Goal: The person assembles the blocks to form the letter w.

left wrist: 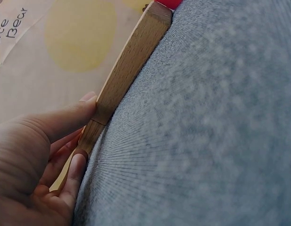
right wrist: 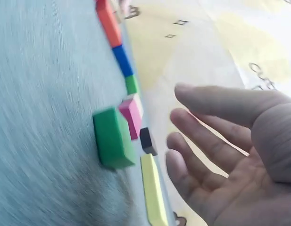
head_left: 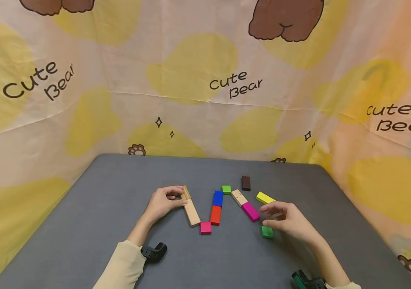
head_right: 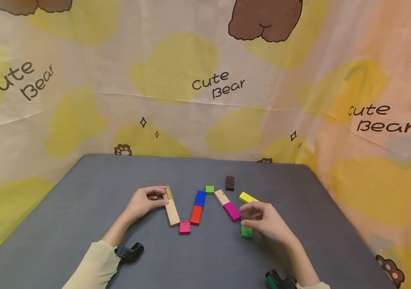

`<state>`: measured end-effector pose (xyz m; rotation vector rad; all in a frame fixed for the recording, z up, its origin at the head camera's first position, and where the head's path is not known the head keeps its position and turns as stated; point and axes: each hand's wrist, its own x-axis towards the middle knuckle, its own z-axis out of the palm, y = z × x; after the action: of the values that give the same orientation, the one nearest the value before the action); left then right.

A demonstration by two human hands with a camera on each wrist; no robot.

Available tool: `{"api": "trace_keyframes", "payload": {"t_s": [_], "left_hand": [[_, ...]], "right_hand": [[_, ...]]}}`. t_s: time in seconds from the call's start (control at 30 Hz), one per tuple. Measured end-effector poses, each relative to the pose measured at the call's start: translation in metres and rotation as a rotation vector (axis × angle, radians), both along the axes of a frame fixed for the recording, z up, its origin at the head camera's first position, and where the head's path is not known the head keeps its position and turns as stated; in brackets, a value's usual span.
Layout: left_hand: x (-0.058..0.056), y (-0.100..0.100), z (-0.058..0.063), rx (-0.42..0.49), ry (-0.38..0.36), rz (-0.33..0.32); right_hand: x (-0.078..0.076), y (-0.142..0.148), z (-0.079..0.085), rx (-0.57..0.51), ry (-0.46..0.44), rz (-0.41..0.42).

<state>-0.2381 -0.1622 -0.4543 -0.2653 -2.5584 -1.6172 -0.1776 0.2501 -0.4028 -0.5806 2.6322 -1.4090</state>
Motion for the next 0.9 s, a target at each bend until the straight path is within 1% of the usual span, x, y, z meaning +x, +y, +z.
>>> {"api": "trace_keyframes", "payload": {"t_s": [0.1,0.2,0.33,0.47,0.53,0.77,0.9], "left_hand": [[0.001,-0.002,0.001,-0.003,0.001,-0.004],[0.001,-0.001,0.000,0.004,-0.005,-0.008],[0.000,0.002,-0.002,0.010,-0.012,-0.015],[-0.001,0.003,-0.003,0.012,-0.003,-0.007],[-0.001,0.003,-0.003,0.010,-0.002,-0.005],[-0.001,0.001,-0.002,0.019,-0.005,-0.012],[-0.002,-0.001,-0.002,0.014,-0.004,-0.001]], "right_hand": [[0.013,-0.002,-0.003,-0.062,-0.012,-0.100],[0.019,-0.003,-0.006,-0.083,-0.020,-0.177],[0.022,0.003,-0.013,-0.092,-0.013,-0.222],[0.021,0.009,-0.022,-0.127,-0.006,-0.215],[0.019,0.010,-0.025,-0.140,-0.017,-0.211],[0.015,0.008,-0.033,-0.118,-0.016,-0.158],[0.013,0.005,-0.034,-0.124,-0.046,-0.139]]}}
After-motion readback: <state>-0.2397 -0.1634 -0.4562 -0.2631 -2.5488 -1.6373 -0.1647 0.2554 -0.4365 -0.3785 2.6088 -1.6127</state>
